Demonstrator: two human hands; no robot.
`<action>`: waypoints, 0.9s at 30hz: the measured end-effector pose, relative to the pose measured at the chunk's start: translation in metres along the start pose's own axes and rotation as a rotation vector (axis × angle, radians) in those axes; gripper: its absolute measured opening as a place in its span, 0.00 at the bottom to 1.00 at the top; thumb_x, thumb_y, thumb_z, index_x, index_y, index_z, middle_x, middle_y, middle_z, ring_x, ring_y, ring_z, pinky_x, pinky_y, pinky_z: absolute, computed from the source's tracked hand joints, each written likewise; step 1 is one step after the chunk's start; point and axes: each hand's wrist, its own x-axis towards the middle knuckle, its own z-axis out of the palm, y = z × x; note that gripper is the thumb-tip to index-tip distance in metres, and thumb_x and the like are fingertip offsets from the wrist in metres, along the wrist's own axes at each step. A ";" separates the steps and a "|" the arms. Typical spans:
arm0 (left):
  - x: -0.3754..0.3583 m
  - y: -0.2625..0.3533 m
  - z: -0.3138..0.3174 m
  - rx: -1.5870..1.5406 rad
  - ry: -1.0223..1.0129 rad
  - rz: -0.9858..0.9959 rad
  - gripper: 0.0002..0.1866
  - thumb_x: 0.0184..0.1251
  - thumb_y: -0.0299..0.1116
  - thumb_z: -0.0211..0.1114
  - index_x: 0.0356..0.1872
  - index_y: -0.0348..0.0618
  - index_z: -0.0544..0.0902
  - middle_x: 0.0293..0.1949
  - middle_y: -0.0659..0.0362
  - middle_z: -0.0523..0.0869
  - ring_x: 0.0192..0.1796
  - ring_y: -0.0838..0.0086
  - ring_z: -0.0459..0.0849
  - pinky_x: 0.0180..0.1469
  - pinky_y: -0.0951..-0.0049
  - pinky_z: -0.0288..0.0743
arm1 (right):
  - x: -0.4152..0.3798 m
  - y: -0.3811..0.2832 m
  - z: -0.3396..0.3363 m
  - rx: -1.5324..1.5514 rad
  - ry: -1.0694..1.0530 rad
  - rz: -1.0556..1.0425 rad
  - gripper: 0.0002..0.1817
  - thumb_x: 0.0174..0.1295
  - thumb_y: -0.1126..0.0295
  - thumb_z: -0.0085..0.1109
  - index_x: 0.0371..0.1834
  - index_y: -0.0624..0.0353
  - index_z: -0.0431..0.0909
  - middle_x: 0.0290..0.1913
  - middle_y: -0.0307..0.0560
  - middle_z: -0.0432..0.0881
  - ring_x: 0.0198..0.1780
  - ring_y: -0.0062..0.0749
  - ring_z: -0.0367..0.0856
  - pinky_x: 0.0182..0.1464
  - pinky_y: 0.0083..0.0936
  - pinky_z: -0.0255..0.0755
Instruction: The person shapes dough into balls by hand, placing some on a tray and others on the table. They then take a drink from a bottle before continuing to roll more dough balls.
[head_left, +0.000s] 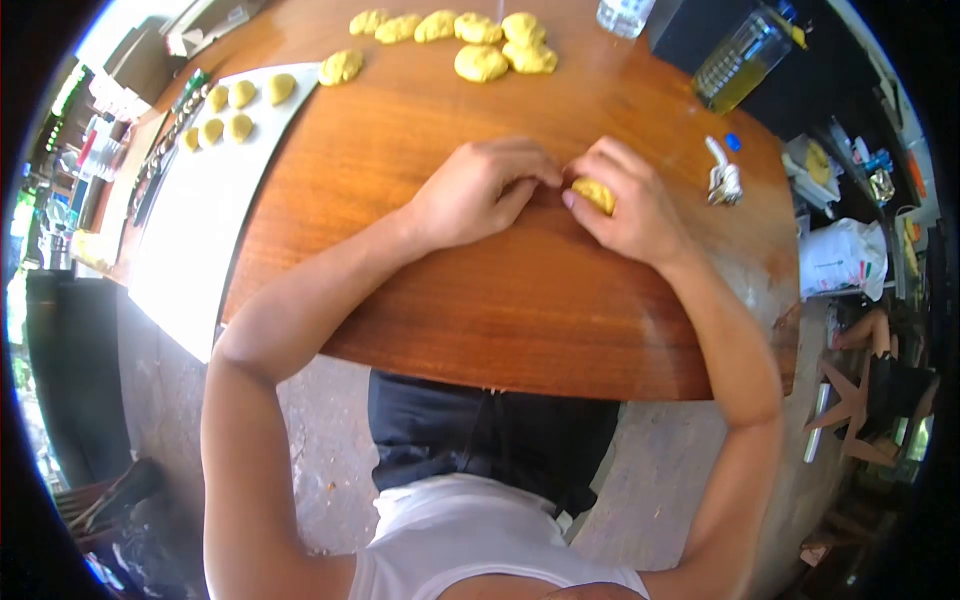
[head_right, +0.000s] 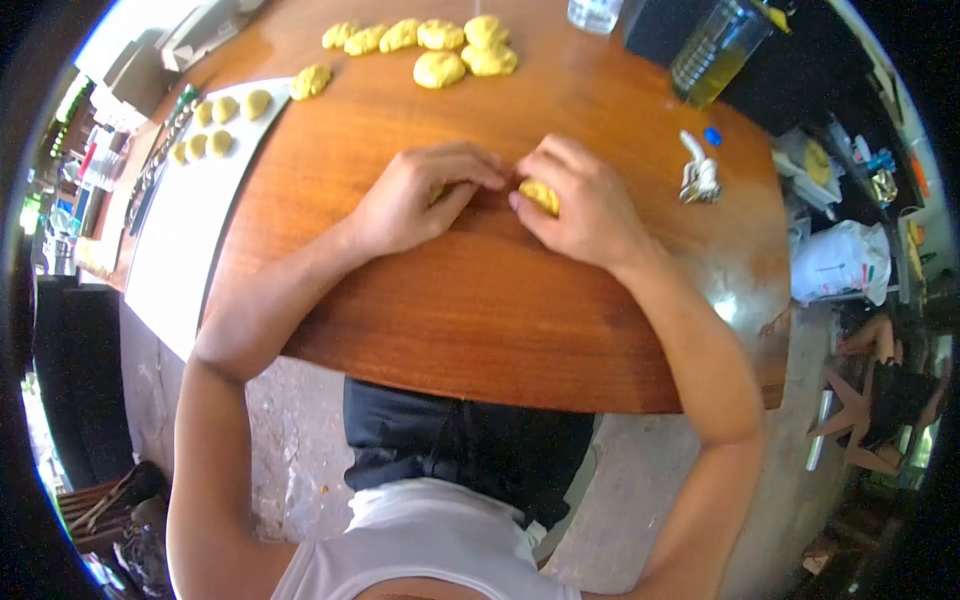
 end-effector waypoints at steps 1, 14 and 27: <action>0.000 0.000 0.000 -0.026 0.027 0.004 0.14 0.63 0.15 0.65 0.48 0.36 0.89 0.53 0.49 0.90 0.54 0.54 0.90 0.59 0.63 0.85 | -0.001 -0.001 0.000 -0.028 0.013 -0.019 0.11 0.62 0.68 0.72 0.43 0.61 0.83 0.43 0.53 0.82 0.45 0.53 0.84 0.47 0.41 0.80; 0.000 0.005 -0.005 0.020 -0.168 -0.040 0.19 0.68 0.28 0.72 0.59 0.40 0.86 0.65 0.49 0.82 0.67 0.53 0.82 0.70 0.58 0.78 | 0.000 0.001 -0.001 0.039 -0.079 0.048 0.14 0.62 0.66 0.72 0.46 0.61 0.84 0.43 0.52 0.82 0.47 0.51 0.83 0.51 0.43 0.79; 0.004 0.000 -0.024 -0.084 -0.308 0.004 0.25 0.62 0.25 0.72 0.63 0.39 0.85 0.72 0.44 0.77 0.74 0.48 0.75 0.76 0.54 0.70 | 0.002 0.001 -0.003 0.038 -0.089 0.053 0.14 0.62 0.66 0.73 0.47 0.61 0.84 0.44 0.53 0.83 0.48 0.53 0.83 0.52 0.43 0.79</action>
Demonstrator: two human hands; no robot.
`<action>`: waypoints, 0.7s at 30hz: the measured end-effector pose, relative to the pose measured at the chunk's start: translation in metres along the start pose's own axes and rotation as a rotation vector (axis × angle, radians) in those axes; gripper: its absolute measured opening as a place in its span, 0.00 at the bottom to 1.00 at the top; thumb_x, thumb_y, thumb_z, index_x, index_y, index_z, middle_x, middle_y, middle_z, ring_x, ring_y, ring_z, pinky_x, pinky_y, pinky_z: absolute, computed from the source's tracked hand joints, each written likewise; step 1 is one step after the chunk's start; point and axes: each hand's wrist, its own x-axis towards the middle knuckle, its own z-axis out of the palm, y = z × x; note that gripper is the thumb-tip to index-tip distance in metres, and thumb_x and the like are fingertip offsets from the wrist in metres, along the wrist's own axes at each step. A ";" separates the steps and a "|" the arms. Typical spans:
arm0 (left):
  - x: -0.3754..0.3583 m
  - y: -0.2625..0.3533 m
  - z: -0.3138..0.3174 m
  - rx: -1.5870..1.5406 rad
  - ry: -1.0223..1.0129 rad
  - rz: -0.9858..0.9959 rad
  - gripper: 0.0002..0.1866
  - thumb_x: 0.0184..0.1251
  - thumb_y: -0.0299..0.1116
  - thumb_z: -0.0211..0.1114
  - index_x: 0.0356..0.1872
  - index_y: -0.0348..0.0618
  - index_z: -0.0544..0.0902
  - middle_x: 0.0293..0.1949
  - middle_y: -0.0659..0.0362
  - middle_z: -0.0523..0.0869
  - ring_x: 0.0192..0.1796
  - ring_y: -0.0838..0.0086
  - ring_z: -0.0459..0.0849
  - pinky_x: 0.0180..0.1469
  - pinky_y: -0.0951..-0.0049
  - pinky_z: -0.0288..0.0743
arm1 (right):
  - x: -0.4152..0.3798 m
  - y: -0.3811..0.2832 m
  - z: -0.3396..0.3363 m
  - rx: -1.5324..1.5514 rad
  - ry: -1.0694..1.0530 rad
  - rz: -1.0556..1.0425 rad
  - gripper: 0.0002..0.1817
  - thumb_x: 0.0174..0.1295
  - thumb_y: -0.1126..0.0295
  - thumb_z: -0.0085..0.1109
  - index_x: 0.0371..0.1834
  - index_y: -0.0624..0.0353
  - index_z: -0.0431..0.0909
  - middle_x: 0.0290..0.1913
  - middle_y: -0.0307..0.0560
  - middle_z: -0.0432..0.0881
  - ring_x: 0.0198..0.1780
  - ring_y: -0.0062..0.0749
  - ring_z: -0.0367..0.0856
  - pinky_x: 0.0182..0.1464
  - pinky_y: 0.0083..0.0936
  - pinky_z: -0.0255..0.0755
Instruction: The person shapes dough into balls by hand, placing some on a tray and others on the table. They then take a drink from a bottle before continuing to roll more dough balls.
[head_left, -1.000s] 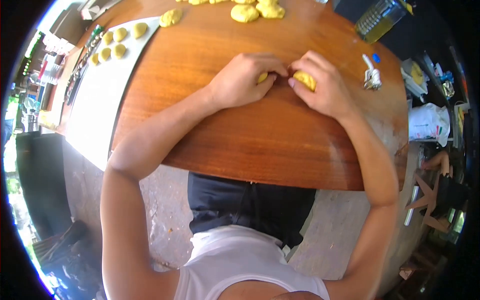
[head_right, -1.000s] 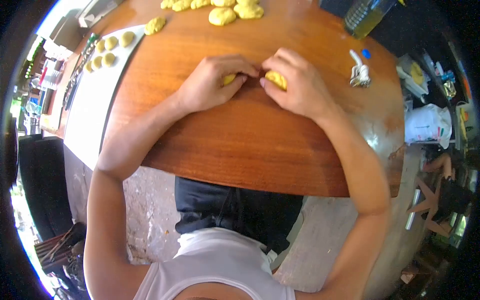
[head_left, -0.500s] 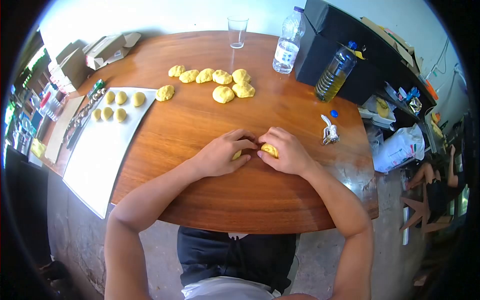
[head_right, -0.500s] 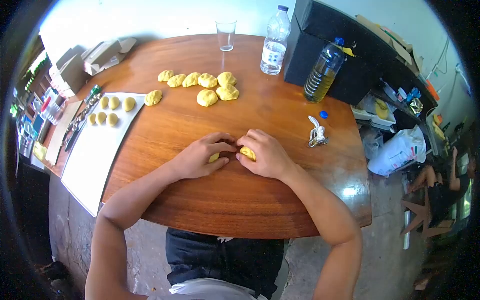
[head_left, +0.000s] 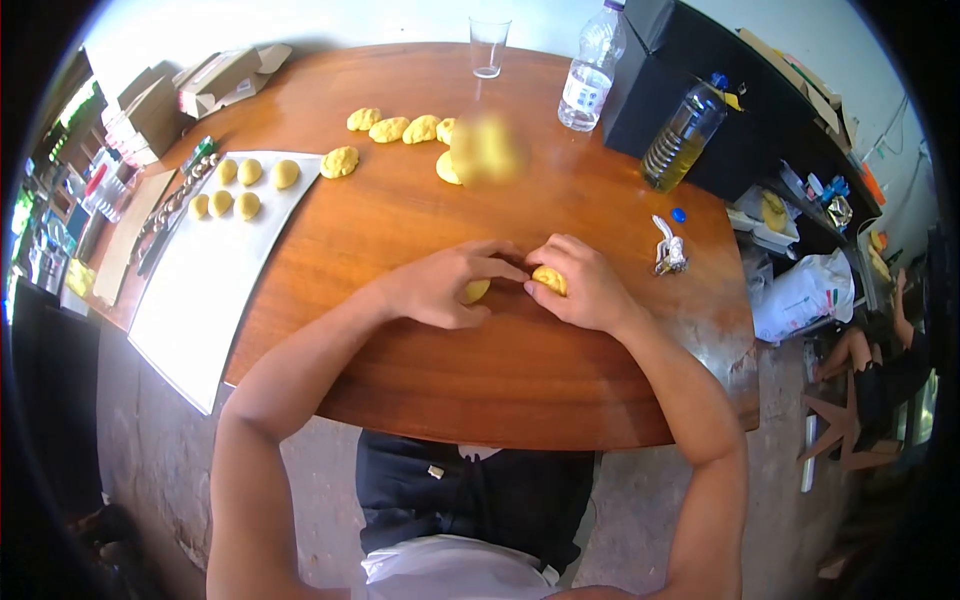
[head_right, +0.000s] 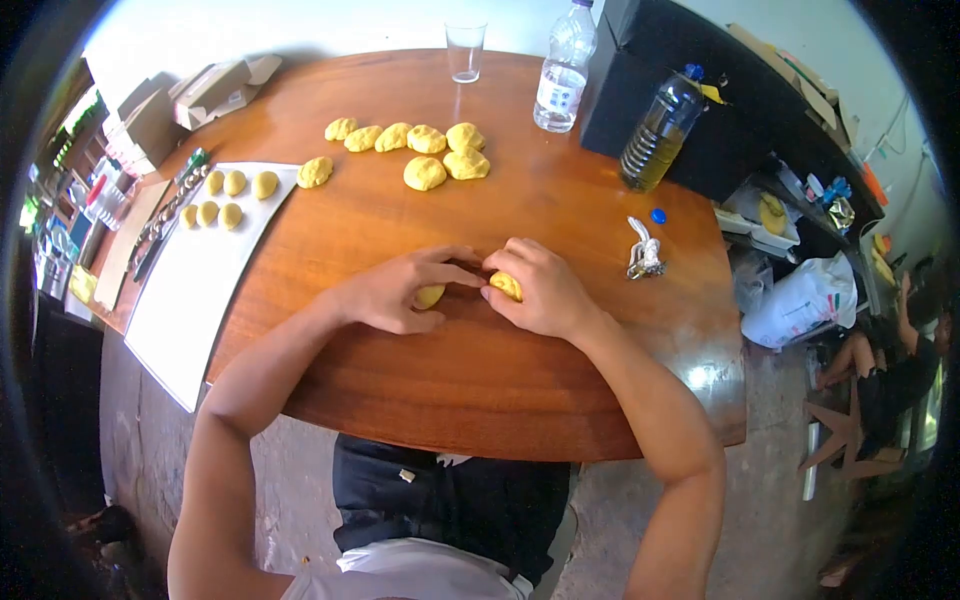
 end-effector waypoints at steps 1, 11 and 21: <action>0.002 -0.006 -0.006 -0.064 -0.084 0.013 0.28 0.59 0.23 0.70 0.65 0.39 0.84 0.75 0.43 0.74 0.77 0.47 0.72 0.78 0.54 0.68 | 0.000 0.000 -0.001 -0.002 -0.002 -0.009 0.14 0.62 0.66 0.73 0.47 0.62 0.84 0.44 0.54 0.83 0.48 0.53 0.83 0.52 0.43 0.79; -0.002 -0.012 -0.001 -0.113 0.022 0.067 0.21 0.64 0.26 0.71 0.59 0.39 0.86 0.68 0.45 0.81 0.70 0.49 0.79 0.72 0.54 0.74 | 0.005 -0.010 -0.002 0.007 0.005 -0.029 0.12 0.59 0.74 0.71 0.44 0.64 0.83 0.41 0.55 0.81 0.46 0.55 0.82 0.49 0.43 0.77; 0.002 -0.009 0.019 0.117 0.238 0.003 0.21 0.66 0.40 0.74 0.57 0.42 0.87 0.66 0.48 0.83 0.64 0.51 0.84 0.66 0.55 0.79 | 0.003 -0.001 0.002 0.101 -0.010 -0.037 0.16 0.59 0.73 0.71 0.50 0.61 0.85 0.50 0.55 0.83 0.55 0.54 0.83 0.59 0.40 0.77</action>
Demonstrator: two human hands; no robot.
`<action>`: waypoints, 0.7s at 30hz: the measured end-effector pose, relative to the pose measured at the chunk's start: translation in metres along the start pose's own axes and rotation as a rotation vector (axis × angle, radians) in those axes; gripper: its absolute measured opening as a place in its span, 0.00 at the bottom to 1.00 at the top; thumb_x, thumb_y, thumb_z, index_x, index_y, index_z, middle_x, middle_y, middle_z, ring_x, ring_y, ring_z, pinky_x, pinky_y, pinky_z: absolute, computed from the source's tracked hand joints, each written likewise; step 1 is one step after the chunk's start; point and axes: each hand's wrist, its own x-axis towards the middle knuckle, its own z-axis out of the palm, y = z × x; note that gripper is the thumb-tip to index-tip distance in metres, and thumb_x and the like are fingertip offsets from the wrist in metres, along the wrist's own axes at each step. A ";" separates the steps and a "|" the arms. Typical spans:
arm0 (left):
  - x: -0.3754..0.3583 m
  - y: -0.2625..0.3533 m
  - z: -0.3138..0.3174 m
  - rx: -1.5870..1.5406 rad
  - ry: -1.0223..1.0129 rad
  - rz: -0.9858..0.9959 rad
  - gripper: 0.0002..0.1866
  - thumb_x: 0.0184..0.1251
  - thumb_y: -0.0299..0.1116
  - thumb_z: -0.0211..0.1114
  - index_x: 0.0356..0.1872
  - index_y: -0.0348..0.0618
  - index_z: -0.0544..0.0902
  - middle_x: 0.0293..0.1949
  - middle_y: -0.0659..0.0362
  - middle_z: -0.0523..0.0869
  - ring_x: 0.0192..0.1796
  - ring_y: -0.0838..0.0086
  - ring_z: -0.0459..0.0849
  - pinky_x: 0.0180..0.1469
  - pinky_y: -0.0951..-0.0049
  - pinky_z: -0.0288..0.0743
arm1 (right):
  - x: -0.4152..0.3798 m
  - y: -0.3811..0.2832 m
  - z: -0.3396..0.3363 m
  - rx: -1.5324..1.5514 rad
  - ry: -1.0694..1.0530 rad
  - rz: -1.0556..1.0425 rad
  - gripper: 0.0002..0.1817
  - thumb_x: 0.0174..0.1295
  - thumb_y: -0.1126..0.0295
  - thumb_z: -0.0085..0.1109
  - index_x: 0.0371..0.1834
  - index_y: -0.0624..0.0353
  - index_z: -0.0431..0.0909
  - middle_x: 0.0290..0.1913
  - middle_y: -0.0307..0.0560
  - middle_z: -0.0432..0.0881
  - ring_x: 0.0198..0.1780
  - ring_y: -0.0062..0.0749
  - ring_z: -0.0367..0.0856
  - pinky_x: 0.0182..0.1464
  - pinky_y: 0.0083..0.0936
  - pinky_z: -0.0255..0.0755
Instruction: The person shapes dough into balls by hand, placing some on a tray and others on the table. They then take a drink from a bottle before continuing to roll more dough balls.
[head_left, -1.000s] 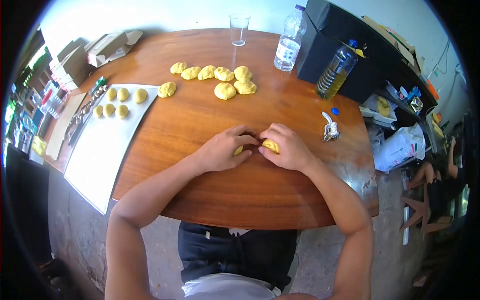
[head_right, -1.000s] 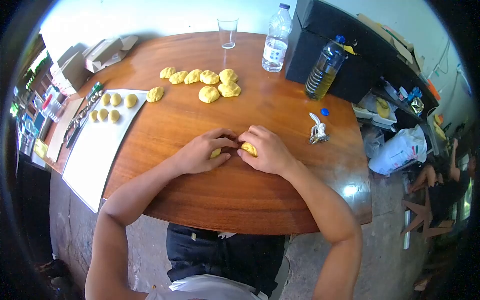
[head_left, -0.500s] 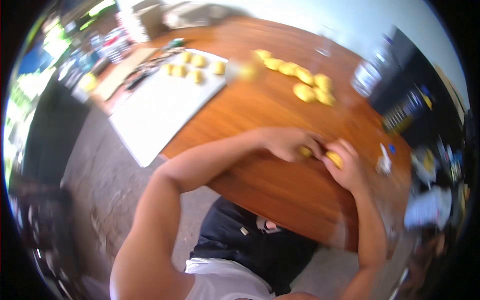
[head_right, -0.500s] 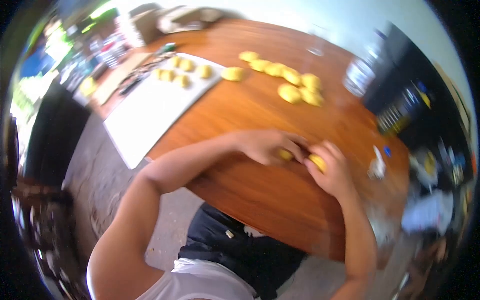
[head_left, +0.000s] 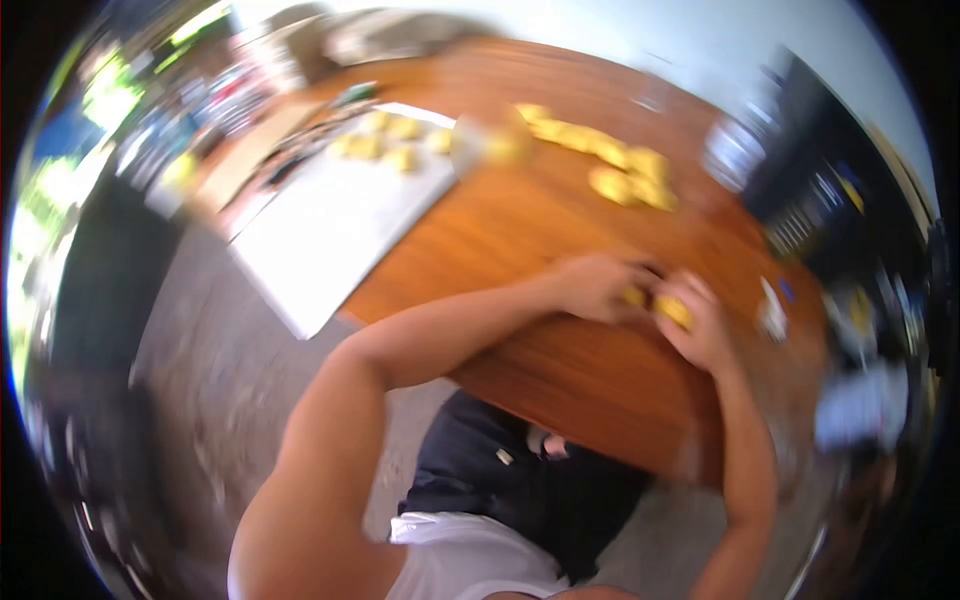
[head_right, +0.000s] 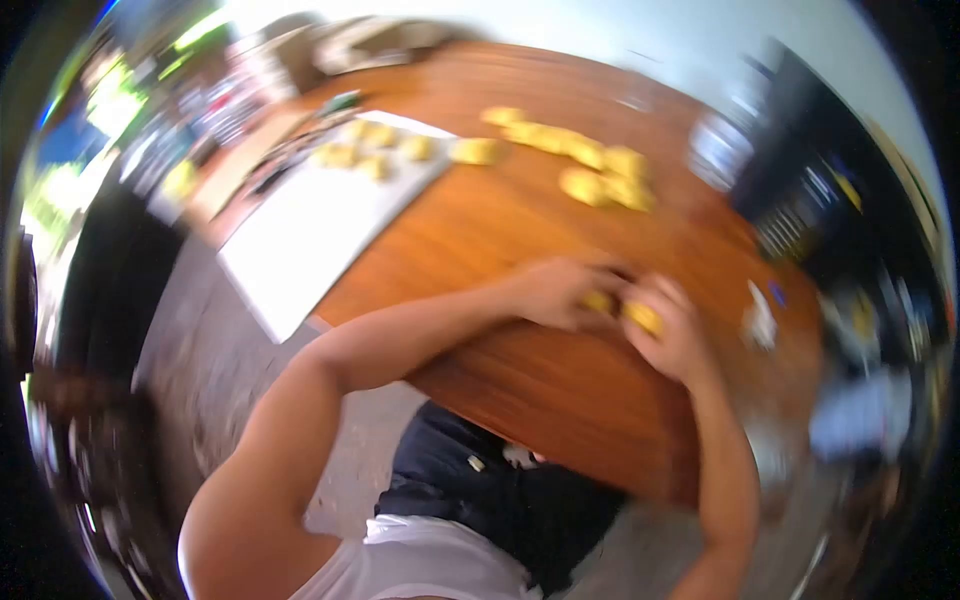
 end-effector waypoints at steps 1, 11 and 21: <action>0.001 -0.010 0.006 0.005 0.014 0.014 0.21 0.67 0.39 0.72 0.59 0.42 0.87 0.68 0.48 0.82 0.66 0.50 0.83 0.68 0.55 0.79 | 0.003 -0.005 0.004 -0.019 0.054 0.013 0.16 0.61 0.69 0.72 0.51 0.60 0.86 0.52 0.57 0.84 0.56 0.55 0.84 0.59 0.42 0.78; -0.019 0.015 0.008 0.025 0.013 -0.121 0.16 0.70 0.15 0.59 0.56 0.29 0.87 0.64 0.41 0.87 0.72 0.50 0.82 0.75 0.58 0.73 | -0.033 -0.015 0.047 -0.283 0.467 0.065 0.11 0.60 0.65 0.71 0.37 0.58 0.80 0.42 0.54 0.80 0.50 0.54 0.81 0.49 0.46 0.79; -0.110 0.075 -0.019 0.023 0.028 -0.375 0.21 0.65 0.14 0.60 0.59 0.29 0.85 0.67 0.38 0.83 0.75 0.44 0.77 0.78 0.52 0.69 | -0.105 -0.077 0.025 -0.231 0.286 0.098 0.12 0.59 0.63 0.73 0.35 0.59 0.81 0.44 0.51 0.78 0.50 0.50 0.76 0.54 0.45 0.73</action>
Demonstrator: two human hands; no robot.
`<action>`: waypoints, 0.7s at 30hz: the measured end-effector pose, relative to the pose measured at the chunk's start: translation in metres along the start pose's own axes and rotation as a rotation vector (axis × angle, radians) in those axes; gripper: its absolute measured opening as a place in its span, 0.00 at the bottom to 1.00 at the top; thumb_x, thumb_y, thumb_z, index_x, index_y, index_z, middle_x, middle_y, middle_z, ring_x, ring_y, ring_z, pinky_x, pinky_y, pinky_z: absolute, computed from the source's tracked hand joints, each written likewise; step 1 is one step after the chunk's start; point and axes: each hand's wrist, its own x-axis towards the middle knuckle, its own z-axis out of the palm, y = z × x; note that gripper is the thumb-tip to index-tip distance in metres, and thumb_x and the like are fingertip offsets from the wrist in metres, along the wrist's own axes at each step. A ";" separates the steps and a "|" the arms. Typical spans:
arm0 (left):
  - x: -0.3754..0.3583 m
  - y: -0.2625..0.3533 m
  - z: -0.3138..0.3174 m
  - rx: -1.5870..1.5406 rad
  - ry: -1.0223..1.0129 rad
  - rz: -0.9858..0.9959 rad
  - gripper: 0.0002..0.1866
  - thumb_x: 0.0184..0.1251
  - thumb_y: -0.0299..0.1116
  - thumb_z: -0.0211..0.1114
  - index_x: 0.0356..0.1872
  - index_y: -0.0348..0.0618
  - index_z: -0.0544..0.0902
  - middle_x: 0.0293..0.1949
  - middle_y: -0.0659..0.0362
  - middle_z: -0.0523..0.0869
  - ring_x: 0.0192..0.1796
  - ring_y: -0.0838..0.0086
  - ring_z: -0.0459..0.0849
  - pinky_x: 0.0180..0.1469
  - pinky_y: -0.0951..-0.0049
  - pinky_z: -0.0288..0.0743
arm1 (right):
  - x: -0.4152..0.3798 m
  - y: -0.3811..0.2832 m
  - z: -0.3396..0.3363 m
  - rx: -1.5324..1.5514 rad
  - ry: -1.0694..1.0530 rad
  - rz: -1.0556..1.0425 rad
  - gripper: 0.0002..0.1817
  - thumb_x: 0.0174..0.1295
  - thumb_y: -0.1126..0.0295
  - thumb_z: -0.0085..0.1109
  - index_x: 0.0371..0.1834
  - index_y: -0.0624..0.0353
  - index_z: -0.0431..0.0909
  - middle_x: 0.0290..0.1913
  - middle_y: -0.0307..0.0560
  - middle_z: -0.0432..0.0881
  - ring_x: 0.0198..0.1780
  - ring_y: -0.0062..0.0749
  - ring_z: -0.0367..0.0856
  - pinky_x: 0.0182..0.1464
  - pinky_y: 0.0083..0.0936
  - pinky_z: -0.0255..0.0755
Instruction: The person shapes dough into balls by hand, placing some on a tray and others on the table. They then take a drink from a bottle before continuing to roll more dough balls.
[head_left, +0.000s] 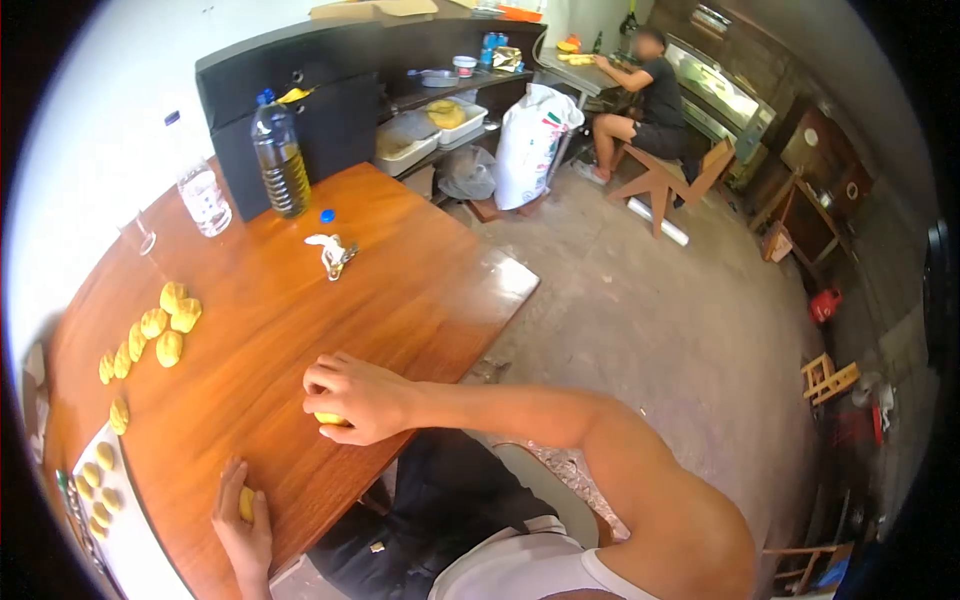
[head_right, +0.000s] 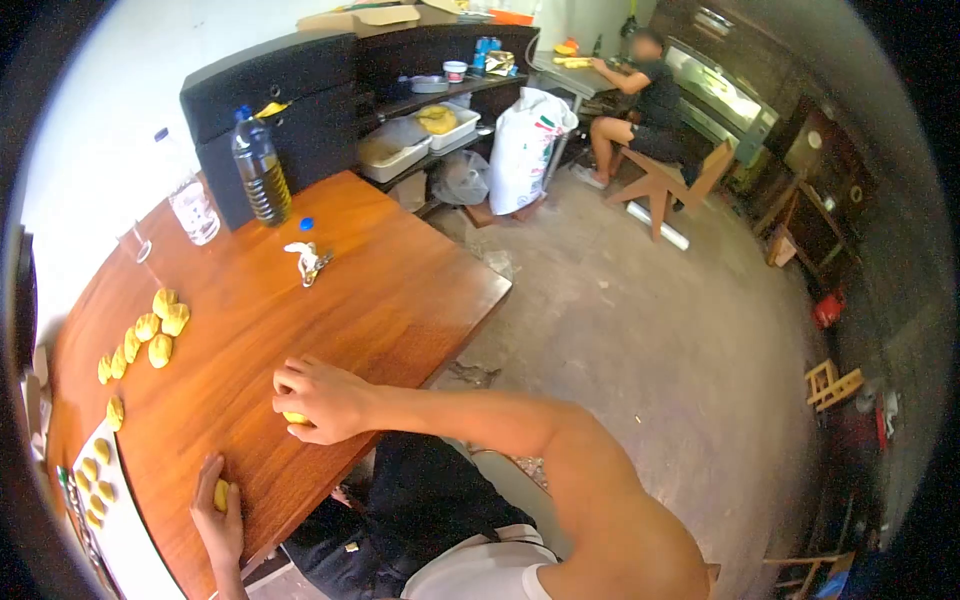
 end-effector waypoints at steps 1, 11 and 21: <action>0.006 0.006 0.004 0.060 0.012 0.048 0.21 0.66 0.16 0.61 0.61 0.30 0.84 0.69 0.38 0.82 0.76 0.43 0.76 0.78 0.52 0.68 | 0.007 0.004 0.006 -0.021 0.022 -0.026 0.12 0.59 0.64 0.72 0.35 0.59 0.81 0.45 0.52 0.77 0.51 0.49 0.76 0.55 0.45 0.73; 0.090 0.001 0.043 0.203 0.076 0.069 0.22 0.72 0.23 0.62 0.66 0.35 0.83 0.72 0.41 0.79 0.74 0.44 0.77 0.76 0.53 0.71 | 0.090 0.026 0.075 -0.021 0.155 0.189 0.11 0.61 0.67 0.67 0.41 0.63 0.82 0.53 0.60 0.81 0.58 0.57 0.81 0.61 0.49 0.78; 0.035 -0.012 0.002 0.269 0.071 0.201 0.24 0.72 0.32 0.67 0.67 0.37 0.83 0.73 0.41 0.79 0.76 0.46 0.75 0.79 0.54 0.69 | 0.044 0.021 -0.004 -0.050 -0.106 -0.081 0.14 0.63 0.70 0.68 0.50 0.63 0.85 0.60 0.57 0.84 0.64 0.54 0.81 0.69 0.47 0.75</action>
